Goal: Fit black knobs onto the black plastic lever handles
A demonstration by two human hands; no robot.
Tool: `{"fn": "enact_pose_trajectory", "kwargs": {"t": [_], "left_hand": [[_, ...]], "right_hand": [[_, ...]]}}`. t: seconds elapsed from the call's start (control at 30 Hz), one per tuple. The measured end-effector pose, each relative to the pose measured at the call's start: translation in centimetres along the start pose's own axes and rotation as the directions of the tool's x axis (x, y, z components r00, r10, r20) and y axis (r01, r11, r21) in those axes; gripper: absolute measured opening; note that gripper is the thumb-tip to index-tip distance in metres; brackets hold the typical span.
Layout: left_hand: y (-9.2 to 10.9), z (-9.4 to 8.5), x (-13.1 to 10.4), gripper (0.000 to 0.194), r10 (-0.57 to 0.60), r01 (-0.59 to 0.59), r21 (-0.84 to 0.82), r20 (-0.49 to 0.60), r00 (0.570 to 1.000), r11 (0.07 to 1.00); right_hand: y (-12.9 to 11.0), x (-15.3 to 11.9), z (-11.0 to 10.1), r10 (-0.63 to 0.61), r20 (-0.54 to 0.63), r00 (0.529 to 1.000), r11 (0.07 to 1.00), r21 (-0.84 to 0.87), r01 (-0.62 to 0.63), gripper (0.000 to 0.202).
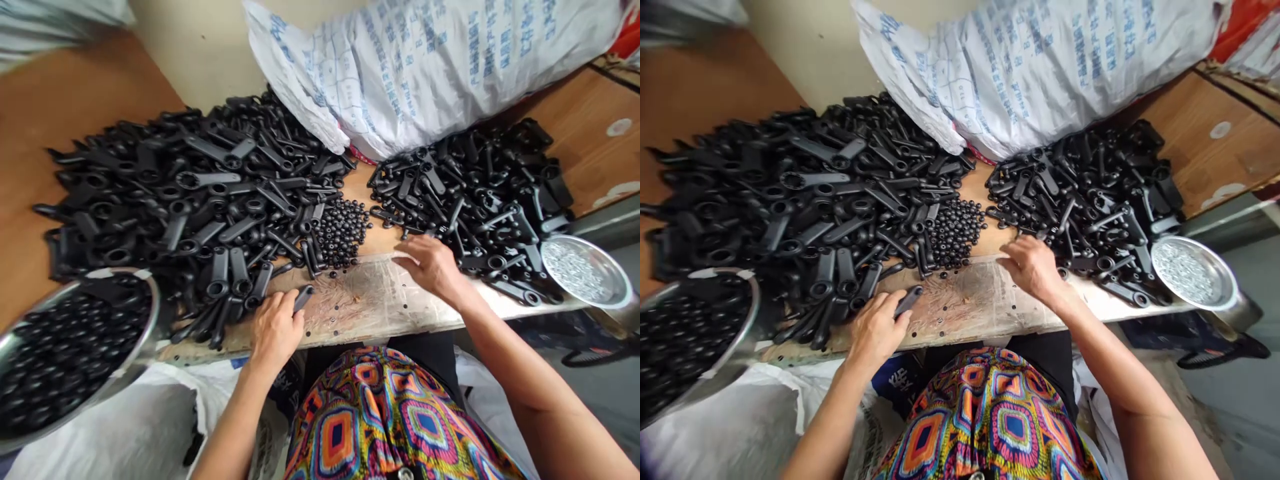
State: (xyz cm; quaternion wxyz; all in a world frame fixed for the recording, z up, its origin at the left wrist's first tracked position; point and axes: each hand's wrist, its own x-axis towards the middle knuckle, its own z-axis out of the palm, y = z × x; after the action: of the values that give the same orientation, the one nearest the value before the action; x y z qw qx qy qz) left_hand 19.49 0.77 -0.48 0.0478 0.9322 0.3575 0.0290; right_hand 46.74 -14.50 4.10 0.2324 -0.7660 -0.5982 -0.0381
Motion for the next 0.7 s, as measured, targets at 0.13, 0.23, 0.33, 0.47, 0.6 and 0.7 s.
{"fn": "enact_pose_trajectory", "kwargs": {"t": [0.13, 0.23, 0.33, 0.47, 0.6, 0.7], "left_hand": [[0.7, 0.1, 0.1, 0.027, -0.018, 0.023, -0.269, 0.021, 1.0, 0.963], [0.8, -0.3, 0.0, 0.013, -0.063, 0.071, -0.639, 0.036, 0.997, 0.766], [1.2, -1.1, -0.1, 0.016, -0.131, 0.193, -0.924, 0.158, 0.979, 0.329], [2.5, -2.1, 0.0, 0.018, -0.077, 0.209, -0.942, 0.236, 0.969, -0.263], [3.6, -2.4, 0.5, 0.018, -0.003, 0.208, -0.853, 0.238, 0.971, -0.479], [3.9, -2.3, 0.8, 0.024, 0.007, 0.212, -0.808, 0.249, 0.968, -0.549]], "right_hand": [[-1.8, 1.4, 3.0, -0.032, 0.255, 0.966, 0.997, -0.053, 0.047, 0.014], [-3.0, 2.8, 4.0, -0.012, 0.351, 0.936, 0.992, -0.116, 0.057, 0.013], [-4.1, 3.7, 4.9, -0.021, 0.394, 0.919, 0.983, -0.162, 0.092, 0.013], [-4.5, 4.0, 6.5, 0.034, 0.398, 0.917, 0.969, -0.24, 0.068, 0.015], [-4.3, 4.3, 6.9, 0.063, 0.411, 0.909, 0.963, -0.264, 0.052, 0.013], [-3.9, 4.1, 6.4, 0.092, 0.412, 0.906, 0.974, -0.228, 0.005, 0.014]]}}
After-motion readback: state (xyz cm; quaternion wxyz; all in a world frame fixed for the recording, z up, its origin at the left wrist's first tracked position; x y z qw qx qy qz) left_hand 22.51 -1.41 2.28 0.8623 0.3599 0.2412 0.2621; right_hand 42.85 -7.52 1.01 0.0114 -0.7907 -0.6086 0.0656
